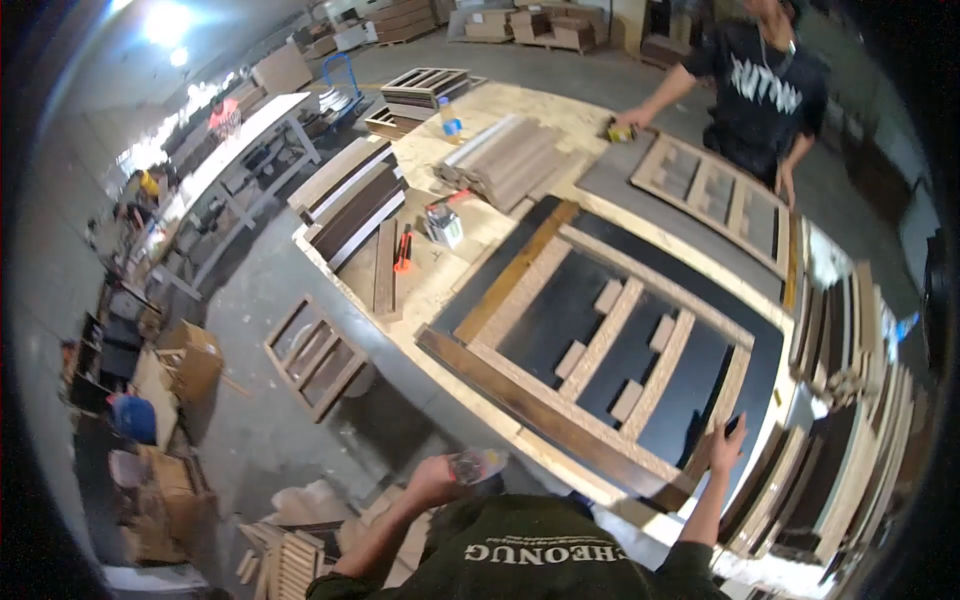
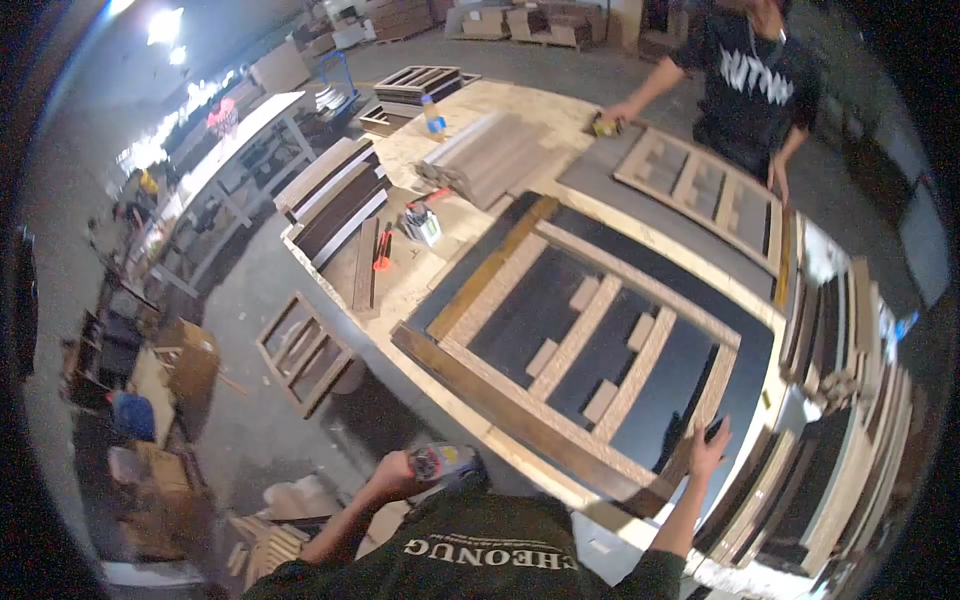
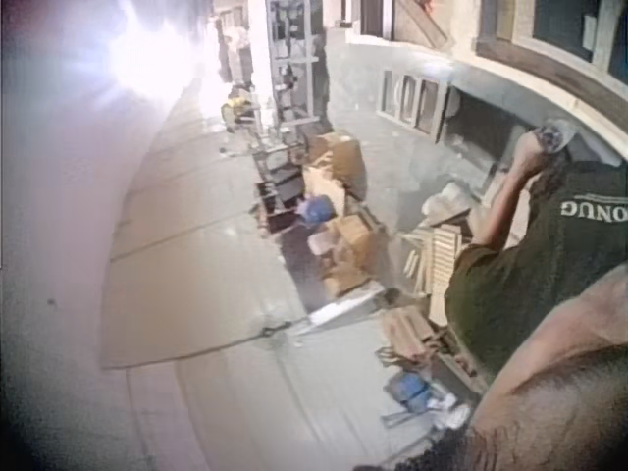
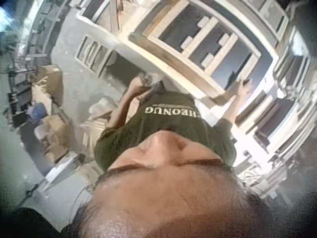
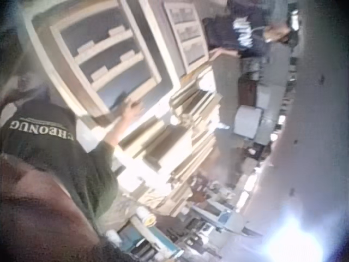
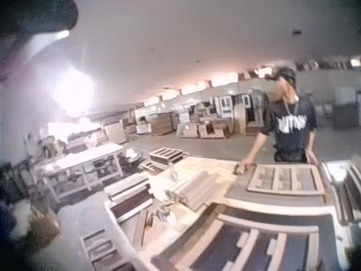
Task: Assembling and stapling wooden slats into a frame on a workbench in a manufacturing facility.
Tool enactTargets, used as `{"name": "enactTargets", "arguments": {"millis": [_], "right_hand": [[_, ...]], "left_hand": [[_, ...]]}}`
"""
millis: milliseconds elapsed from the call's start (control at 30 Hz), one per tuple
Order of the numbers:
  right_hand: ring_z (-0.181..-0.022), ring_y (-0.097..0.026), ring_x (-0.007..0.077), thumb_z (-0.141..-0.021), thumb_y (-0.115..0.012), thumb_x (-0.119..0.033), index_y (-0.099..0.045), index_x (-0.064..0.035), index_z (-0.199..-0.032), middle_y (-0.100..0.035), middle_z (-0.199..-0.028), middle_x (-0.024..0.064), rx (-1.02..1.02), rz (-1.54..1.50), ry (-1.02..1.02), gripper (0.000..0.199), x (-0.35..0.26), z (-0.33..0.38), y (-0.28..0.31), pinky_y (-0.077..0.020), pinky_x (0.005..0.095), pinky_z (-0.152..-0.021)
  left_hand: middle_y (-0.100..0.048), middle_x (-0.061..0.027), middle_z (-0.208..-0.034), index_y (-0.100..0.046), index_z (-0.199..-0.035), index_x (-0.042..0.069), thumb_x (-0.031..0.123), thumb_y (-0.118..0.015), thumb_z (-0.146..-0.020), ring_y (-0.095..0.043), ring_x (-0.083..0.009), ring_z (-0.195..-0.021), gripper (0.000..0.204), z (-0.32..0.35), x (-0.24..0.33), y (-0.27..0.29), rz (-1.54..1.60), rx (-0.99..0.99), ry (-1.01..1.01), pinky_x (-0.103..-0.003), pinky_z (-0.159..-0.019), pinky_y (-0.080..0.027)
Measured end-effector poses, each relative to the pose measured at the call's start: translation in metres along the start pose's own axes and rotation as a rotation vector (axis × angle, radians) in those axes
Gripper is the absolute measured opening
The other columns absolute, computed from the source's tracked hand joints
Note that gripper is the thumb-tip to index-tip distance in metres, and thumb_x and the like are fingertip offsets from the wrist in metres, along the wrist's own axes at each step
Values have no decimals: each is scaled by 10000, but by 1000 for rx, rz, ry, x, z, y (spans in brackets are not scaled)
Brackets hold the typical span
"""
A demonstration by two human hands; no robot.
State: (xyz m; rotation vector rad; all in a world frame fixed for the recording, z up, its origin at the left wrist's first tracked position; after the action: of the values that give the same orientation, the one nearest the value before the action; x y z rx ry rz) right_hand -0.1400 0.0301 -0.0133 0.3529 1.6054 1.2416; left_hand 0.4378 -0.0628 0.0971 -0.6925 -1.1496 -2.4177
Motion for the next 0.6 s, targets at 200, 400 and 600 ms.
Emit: {"name": "enactTargets", "arguments": {"millis": [200,400,600], "right_hand": [[-1234,-427,326,-796,-674,-221,-412,-17,-1325,-395,-1379,167,55,-439,286,624,-148,48,-21,-306,406,-1058],[-1208,-437,356,-727,-723,-209,-479,-61,-1261,-476,-1282,177,60,-12,700,606,-285,61,-63,-376,397,-999],[-1151,-495,341,-716,-711,-251,-495,-87,-1245,-491,-1287,142,9,34,725,594,-336,3,-100,-430,419,-950]], "left_hand": [[-642,-188,-851,-634,-884,67,262,-651,-668,-631,-339,-828,291,-25,-78,104,188,277,-137,-373,-723,-500],[-587,-262,-962,-447,-1229,-16,152,-621,-728,-569,-425,-884,556,-117,-78,177,-83,369,-364,-459,-816,-463],[-558,-251,-1100,-355,-1311,-60,209,-652,-775,-567,-400,-960,669,-242,-33,209,-357,501,-262,-451,-809,-477]]}}
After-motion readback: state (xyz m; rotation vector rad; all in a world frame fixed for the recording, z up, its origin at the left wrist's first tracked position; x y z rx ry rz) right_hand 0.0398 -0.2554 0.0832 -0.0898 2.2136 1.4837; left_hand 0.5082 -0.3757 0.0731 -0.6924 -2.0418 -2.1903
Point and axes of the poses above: each hand's wrist, its own z-axis away from the middle knuckle, its own y-axis out of the back of the hand, x = y × z, the point moved 7 cm from there along -z, towards the middle knuckle
